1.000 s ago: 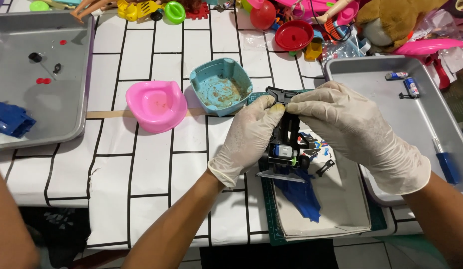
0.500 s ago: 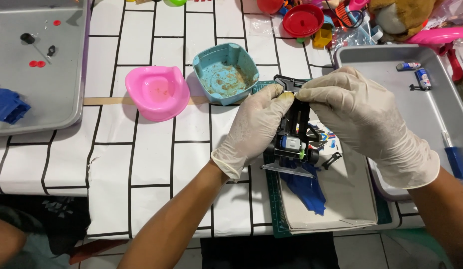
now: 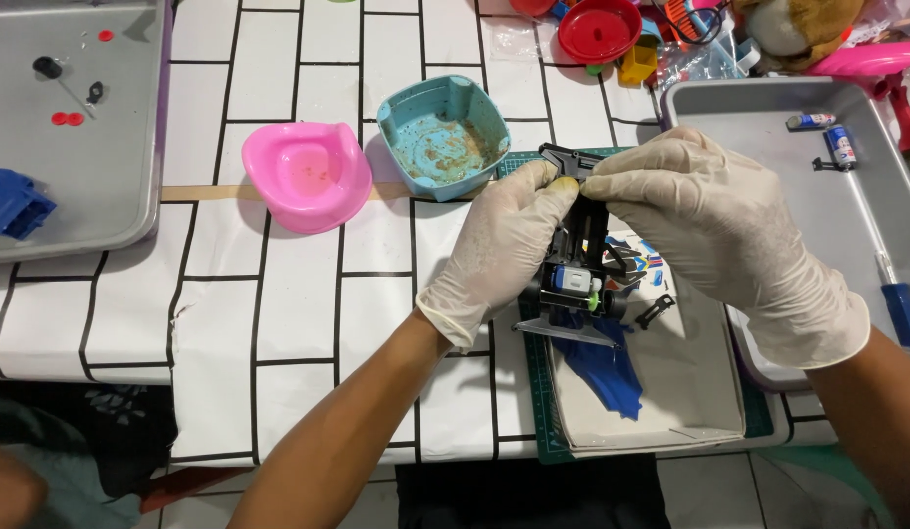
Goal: Assembling a plastic model toy car by fitting together the chassis, motor, and body shell components.
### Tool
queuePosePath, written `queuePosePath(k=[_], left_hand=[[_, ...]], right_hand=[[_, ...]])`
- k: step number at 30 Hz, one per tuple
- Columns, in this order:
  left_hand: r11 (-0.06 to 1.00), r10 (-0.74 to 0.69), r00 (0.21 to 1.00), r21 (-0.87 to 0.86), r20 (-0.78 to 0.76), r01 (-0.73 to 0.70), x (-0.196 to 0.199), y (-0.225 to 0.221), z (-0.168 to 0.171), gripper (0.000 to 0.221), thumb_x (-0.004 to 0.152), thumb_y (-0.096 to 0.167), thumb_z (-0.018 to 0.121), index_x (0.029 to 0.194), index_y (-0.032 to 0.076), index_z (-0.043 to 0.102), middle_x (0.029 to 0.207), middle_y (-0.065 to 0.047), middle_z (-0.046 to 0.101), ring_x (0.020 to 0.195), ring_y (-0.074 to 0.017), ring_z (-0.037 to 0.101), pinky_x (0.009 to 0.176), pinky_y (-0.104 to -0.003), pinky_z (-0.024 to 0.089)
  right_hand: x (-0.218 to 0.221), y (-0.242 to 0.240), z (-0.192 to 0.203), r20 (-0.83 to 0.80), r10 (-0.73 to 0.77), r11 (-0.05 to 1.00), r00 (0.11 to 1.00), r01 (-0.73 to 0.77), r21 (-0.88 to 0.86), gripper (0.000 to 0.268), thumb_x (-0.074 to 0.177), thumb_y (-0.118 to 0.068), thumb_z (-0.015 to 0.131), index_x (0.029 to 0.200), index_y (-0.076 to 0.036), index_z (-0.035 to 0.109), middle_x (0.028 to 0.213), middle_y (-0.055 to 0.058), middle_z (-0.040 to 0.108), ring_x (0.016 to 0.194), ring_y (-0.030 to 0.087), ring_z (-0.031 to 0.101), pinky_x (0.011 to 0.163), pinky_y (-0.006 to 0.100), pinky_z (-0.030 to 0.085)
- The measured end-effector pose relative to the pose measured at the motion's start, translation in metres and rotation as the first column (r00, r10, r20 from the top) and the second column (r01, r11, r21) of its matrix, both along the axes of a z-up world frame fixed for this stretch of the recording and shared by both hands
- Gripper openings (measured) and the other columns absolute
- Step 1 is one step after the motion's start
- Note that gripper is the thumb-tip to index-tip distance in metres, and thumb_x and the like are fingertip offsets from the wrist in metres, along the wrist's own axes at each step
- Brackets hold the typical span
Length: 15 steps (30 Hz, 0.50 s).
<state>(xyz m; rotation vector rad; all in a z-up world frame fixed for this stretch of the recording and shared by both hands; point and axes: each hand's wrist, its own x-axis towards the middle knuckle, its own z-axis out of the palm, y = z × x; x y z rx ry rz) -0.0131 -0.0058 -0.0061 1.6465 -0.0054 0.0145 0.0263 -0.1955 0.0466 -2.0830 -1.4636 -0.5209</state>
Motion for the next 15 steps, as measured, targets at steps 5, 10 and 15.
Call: queuePosePath(k=[5, 10, 15], left_hand=[[1.000, 0.009, 0.999, 0.006, -0.041, -0.009, 0.000, -0.002, 0.001, 0.025, 0.097, 0.034, 0.053, 0.094, 0.011, 0.063, 0.066, 0.008, 0.047, 0.064, -0.0077, 0.041, 0.059, -0.030, 0.040], [0.995, 0.020, 0.999, -0.095, -0.051, -0.024, -0.003, -0.003, 0.003, 0.021, 0.098, 0.030, 0.055, 0.089, 0.012, 0.063, 0.064, 0.007, 0.054, 0.060, -0.0059, 0.045, 0.056, -0.029, 0.041], [0.991, 0.032, 0.999, -0.127, -0.031, -0.036, -0.006, -0.004, 0.007, 0.020, 0.097, 0.028, 0.056, 0.088, 0.012, 0.062, 0.065, 0.007, 0.053, 0.060, -0.0063, 0.044, 0.053, -0.029, 0.040]], right_hand=[[0.001, -0.005, 0.000, -0.090, -0.111, 0.994, 0.990, 0.110, -0.016, 0.016, 0.097, -0.001, 0.083, 0.110, -0.005, 0.074, 0.115, 0.013, 0.071, 0.104, 0.029, 0.064, 0.093, 0.040, 0.050], [0.001, -0.004, 0.002, -0.289, -0.234, 0.971, 0.928, 0.238, -0.024, 0.048, 0.090, -0.001, 0.080, 0.131, -0.001, 0.056, 0.130, 0.019, 0.048, 0.106, 0.027, 0.052, 0.086, 0.033, 0.049], [-0.003, 0.007, 0.006, -0.868, -0.182, 0.940, 0.461, 0.341, -0.016, 0.058, 0.092, 0.000, 0.063, 0.146, -0.007, 0.044, 0.123, 0.010, 0.054, 0.104, 0.017, 0.056, 0.088, 0.028, 0.053]])
